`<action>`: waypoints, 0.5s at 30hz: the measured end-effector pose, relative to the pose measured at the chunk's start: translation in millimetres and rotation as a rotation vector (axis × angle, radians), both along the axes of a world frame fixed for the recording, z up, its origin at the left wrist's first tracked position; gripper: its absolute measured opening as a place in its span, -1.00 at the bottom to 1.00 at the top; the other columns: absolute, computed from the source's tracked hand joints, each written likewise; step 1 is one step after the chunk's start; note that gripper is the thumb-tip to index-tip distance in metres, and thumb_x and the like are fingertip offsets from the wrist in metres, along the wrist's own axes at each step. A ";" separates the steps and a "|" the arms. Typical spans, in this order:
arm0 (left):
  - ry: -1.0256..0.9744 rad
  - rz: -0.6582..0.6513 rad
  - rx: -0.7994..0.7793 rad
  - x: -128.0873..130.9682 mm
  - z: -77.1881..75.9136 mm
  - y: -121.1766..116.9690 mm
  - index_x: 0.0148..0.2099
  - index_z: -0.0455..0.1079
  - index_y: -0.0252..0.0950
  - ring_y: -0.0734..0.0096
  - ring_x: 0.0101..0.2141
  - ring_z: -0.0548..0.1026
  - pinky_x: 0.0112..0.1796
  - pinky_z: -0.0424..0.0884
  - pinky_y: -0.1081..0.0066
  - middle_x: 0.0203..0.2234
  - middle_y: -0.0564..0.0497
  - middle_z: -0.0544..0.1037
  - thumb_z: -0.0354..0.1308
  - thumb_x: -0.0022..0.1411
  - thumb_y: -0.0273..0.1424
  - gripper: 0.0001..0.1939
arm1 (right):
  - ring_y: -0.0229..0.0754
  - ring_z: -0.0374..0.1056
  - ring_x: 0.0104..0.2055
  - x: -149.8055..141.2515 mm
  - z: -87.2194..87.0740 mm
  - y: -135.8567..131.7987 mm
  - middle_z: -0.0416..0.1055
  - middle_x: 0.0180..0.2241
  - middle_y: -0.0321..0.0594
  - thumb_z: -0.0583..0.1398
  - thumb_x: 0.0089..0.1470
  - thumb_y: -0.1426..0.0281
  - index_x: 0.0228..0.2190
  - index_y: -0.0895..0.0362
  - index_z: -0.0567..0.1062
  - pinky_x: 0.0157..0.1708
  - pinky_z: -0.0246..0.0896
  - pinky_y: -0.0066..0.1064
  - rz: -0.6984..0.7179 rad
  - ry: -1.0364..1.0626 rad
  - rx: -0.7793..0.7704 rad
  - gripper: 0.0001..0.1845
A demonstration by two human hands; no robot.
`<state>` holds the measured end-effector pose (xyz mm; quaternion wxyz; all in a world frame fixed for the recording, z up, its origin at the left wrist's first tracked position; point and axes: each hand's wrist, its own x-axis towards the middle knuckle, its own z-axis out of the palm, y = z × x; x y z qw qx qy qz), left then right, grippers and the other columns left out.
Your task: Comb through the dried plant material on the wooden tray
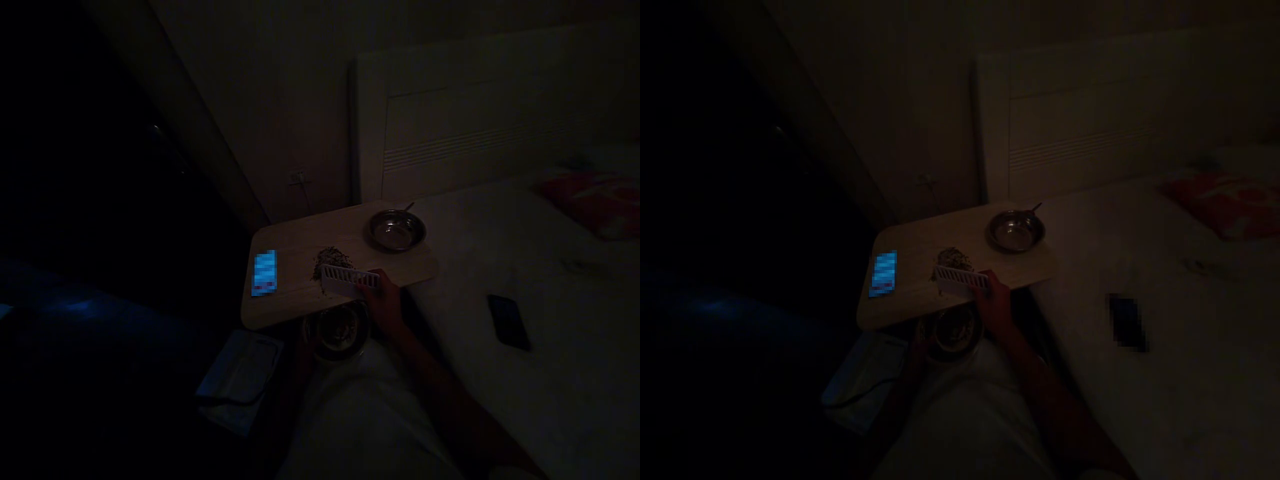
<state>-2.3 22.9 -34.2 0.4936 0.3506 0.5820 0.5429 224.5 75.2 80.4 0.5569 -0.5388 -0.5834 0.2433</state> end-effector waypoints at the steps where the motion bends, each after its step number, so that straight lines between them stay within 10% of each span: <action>1: 0.008 -0.002 -0.004 -0.3 0.2 -0.3 0.17 0.38 -0.18 -0.12 0.31 0.17 0.27 0.08 0.04 0.23 -0.12 0.41 0.39 -0.13 -0.24 -0.25 | -0.12 0.42 -0.37 -0.3 0.3 0.0 0.51 -0.40 -0.28 0.22 0.10 0.28 -0.26 0.06 0.44 -0.37 0.27 -0.36 0.005 -0.004 0.002 -0.83; 15: -0.024 -0.018 0.007 2.7 4.2 -1.8 0.23 0.30 -0.23 -0.11 0.29 0.21 0.24 0.15 0.08 0.25 -0.16 0.36 0.37 -0.11 -0.22 -0.19 | -0.13 0.40 -0.41 -4.0 6.6 -2.7 0.49 -0.44 -0.28 0.23 0.10 0.27 -0.30 0.06 0.44 -0.41 0.24 -0.38 0.052 -0.037 0.003 -0.85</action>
